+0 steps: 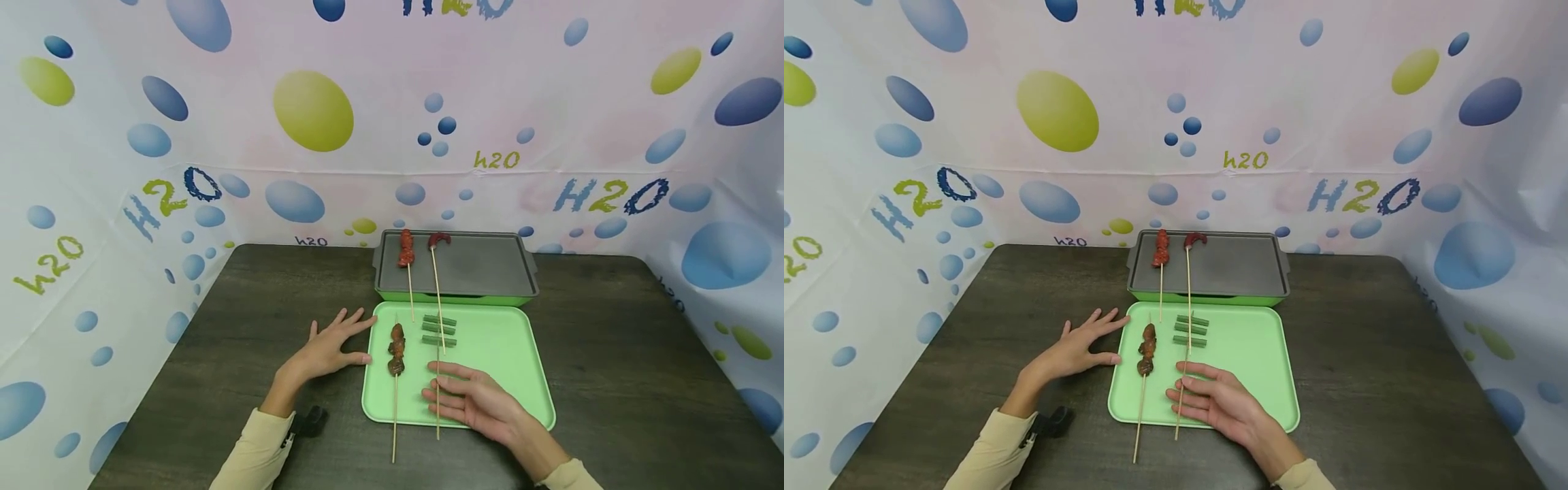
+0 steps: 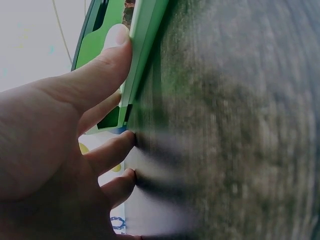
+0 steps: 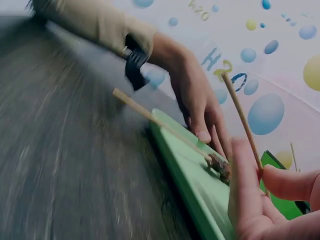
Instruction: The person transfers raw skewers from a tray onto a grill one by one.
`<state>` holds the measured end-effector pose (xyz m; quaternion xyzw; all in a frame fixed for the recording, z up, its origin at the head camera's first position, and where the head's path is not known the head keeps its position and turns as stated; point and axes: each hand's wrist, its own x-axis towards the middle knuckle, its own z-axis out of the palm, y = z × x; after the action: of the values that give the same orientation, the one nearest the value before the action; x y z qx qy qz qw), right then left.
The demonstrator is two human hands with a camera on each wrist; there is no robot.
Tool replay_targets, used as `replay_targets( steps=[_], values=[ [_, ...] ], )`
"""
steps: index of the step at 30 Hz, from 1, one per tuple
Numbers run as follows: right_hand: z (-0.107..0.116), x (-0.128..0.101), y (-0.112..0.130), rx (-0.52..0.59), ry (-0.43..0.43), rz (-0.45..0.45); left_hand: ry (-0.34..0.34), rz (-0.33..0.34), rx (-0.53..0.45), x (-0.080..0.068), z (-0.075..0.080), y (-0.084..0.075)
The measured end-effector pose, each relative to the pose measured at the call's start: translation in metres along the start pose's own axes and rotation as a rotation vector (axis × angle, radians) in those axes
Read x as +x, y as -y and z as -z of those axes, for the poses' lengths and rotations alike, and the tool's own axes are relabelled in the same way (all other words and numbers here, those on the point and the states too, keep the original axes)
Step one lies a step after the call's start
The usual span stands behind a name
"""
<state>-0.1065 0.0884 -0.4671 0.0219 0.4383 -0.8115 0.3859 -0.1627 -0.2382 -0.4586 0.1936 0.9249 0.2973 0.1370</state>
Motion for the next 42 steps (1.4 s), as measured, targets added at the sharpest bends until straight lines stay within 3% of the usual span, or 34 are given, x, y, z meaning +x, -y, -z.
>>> replay_targets(
  steps=[11, 17, 25, 35, 42],
  values=[
    [0.017, -0.038, 0.013, -0.303, -0.141, 0.098, -0.007, 0.016, -0.003, -0.003, 0.004, 0.002],
    [0.024, -0.051, 0.037, -0.364, -0.235, 0.189, -0.019, 0.014, -0.001, -0.007, 0.005, 0.004],
    [0.028, -0.021, 0.07, -0.379, -0.364, 0.265, -0.019, 0.011, -0.008, -0.008, 0.002, 0.006],
    [0.039, 0.013, 0.104, -0.25, -0.41, 0.285, -0.01, -0.005, -0.005, -0.004, -0.001, 0.004],
    [0.037, 0.026, 0.117, -0.3, -0.459, 0.306, -0.009, -0.013, -0.002, -0.001, -0.001, 0.0]
  ],
)
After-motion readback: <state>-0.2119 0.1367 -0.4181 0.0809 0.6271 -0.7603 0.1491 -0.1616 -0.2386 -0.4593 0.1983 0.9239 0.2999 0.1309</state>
